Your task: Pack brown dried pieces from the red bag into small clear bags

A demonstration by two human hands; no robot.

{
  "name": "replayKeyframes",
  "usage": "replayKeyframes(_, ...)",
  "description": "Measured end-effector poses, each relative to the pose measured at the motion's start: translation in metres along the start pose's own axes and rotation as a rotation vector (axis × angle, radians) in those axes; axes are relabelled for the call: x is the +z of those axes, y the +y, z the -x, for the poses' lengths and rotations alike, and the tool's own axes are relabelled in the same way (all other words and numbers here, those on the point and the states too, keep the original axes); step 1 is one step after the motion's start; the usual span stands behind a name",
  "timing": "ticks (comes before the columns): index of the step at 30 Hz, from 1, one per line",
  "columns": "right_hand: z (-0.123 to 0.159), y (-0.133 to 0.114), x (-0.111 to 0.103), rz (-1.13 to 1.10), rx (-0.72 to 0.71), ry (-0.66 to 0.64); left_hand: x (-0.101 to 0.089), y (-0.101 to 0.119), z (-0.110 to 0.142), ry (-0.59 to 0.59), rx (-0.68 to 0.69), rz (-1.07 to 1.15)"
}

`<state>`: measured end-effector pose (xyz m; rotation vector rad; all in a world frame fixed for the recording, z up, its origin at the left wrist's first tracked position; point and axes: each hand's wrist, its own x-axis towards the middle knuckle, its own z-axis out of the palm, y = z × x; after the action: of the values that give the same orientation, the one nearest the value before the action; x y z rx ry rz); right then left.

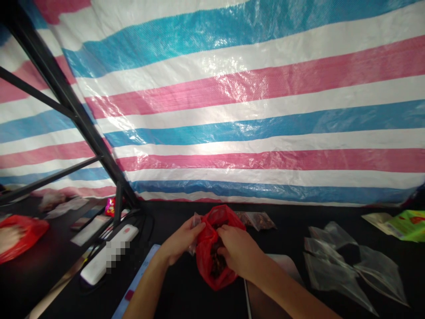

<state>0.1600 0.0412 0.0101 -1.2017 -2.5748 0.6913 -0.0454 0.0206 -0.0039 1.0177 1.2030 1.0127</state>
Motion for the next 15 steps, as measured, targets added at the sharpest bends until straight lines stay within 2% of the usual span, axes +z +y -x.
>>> replayKeyframes(3,-0.002,0.004,0.003,-0.117,-0.015,0.034,-0.001,0.0,-0.003,-0.03,0.016,0.037)
replayKeyframes(5,-0.005,0.006,0.005,-0.216,-0.035,0.051,-0.004,-0.002,-0.008,0.023,0.05,-0.018)
replayKeyframes(6,-0.006,0.007,0.005,-0.268,-0.045,0.05,-0.006,-0.004,-0.011,0.093,0.081,-0.072)
replayKeyframes(8,-0.007,0.009,0.007,-0.358,-0.05,0.038,-0.01,-0.006,-0.018,0.306,0.174,-0.215)
replayKeyframes(10,-0.008,0.013,0.008,-0.423,-0.028,0.034,-0.015,-0.006,-0.022,0.526,0.315,-0.35)
replayKeyframes(11,-0.008,0.015,0.007,-0.456,-0.013,0.031,-0.017,-0.006,-0.023,0.594,0.393,-0.394)
replayKeyframes(13,-0.008,0.019,0.004,-0.528,0.017,0.016,-0.018,-0.004,-0.022,0.624,0.524,-0.442)
replayKeyframes(15,-0.006,0.021,-0.005,-0.585,0.03,-0.008,-0.015,-0.002,-0.019,0.575,0.596,-0.447)
